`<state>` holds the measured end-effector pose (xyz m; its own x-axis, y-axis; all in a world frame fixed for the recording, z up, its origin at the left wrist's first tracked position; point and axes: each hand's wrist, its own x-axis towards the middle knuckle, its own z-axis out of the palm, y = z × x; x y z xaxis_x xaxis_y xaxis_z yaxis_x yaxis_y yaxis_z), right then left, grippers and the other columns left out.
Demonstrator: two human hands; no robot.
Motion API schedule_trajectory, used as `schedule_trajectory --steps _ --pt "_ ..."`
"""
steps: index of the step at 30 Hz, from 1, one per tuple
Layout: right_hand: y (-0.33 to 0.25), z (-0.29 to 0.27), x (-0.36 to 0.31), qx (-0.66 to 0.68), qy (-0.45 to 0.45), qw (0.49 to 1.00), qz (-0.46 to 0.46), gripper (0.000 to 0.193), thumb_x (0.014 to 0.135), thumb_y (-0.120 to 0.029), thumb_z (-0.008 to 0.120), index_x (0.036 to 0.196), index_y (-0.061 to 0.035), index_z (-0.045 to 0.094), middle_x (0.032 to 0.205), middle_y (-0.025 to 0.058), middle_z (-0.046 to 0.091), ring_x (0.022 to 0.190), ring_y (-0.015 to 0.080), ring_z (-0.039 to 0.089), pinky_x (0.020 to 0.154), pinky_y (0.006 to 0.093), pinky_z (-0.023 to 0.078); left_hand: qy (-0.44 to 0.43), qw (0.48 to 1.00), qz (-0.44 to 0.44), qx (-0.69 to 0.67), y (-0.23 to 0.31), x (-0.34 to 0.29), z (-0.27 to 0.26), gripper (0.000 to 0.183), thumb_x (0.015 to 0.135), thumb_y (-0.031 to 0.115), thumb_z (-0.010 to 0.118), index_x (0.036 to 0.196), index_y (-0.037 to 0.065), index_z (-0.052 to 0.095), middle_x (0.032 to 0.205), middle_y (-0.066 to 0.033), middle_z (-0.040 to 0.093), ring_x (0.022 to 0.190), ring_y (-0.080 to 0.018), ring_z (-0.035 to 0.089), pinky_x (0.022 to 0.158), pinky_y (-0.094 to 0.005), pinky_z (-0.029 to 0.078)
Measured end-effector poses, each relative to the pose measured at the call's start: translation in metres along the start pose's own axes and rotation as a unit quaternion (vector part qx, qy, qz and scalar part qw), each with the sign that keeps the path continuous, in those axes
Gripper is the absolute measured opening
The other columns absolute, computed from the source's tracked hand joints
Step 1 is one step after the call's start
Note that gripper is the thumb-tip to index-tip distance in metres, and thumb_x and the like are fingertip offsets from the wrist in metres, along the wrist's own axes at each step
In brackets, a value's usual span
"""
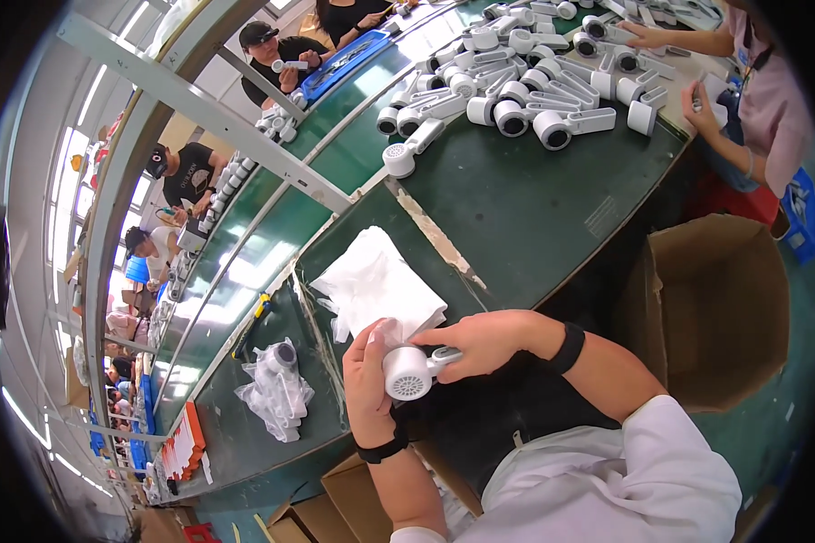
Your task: The person picks up a handheld fan, slides it into a plastic bag, and places the bagged fan into a cardboard box, repeating the process for several more fans.
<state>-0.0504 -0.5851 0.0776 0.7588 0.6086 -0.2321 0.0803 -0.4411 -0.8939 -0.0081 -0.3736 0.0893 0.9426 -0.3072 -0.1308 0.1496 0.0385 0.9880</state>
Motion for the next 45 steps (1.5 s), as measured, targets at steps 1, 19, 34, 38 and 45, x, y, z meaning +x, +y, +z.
schedule_trajectory --steps 1,19,34,38,45 --pt "0.000 0.003 -0.001 0.004 0.033 0.999 -0.011 0.072 0.088 -0.034 0.062 0.150 -0.0169 0.028 0.084 0.0140 0.067 0.063 0.0255 0.065 0.063 0.0364 0.051 0.001 1.000 -0.001 0.000 0.000 0.000 0.000 0.033 0.098 0.022 0.057 0.116 -0.004 0.063 0.102 -0.0102 0.068 0.084 -0.0145 0.064 0.071 -0.0260 0.052" --pt "-0.027 -0.006 -0.027 0.106 0.017 0.990 0.095 0.079 0.086 -0.031 0.067 0.150 -0.0182 0.022 0.081 0.0105 0.067 0.064 0.0224 0.065 0.063 0.0334 0.051 -0.001 1.000 0.013 -0.007 -0.008 0.000 -0.007 0.034 0.099 0.020 0.055 0.119 -0.006 0.061 0.109 -0.0119 0.067 0.093 -0.0169 0.064 0.081 -0.0291 0.052" --pt "-0.011 0.006 -0.002 0.021 0.059 0.998 0.021 0.067 0.087 -0.035 0.064 0.146 -0.0186 0.038 0.087 0.0143 0.067 0.068 0.0247 0.066 0.067 0.0359 0.052 -0.006 0.999 -0.001 -0.037 0.000 -0.002 -0.005 0.036 0.101 0.023 0.048 0.119 -0.006 0.059 0.109 -0.0132 0.066 0.094 -0.0198 0.065 0.082 -0.0313 0.053" --pt "-0.019 0.008 -0.014 0.083 0.114 0.989 0.042 0.066 0.086 -0.037 0.065 0.143 -0.0173 0.038 0.090 0.0168 0.068 0.076 0.0290 0.067 0.072 0.0385 0.051 0.014 0.998 0.037 -0.046 -0.007 0.000 -0.004 0.035 0.101 0.022 0.049 0.117 -0.007 0.060 0.109 -0.0136 0.067 0.095 -0.0195 0.065 0.083 -0.0306 0.052" --pt "-0.017 0.027 -0.009 0.135 0.222 0.962 0.090 0.060 0.088 -0.038 0.063 0.138 -0.0154 0.039 0.093 0.0195 0.068 0.084 0.0339 0.068 0.075 0.0401 0.050 0.117 0.962 0.191 0.155 -0.022 -0.003 0.021 0.029 0.091 0.018 0.066 0.111 -0.003 0.064 0.114 -0.0118 0.058 0.094 -0.0174 0.060 0.080 -0.0283 0.048"
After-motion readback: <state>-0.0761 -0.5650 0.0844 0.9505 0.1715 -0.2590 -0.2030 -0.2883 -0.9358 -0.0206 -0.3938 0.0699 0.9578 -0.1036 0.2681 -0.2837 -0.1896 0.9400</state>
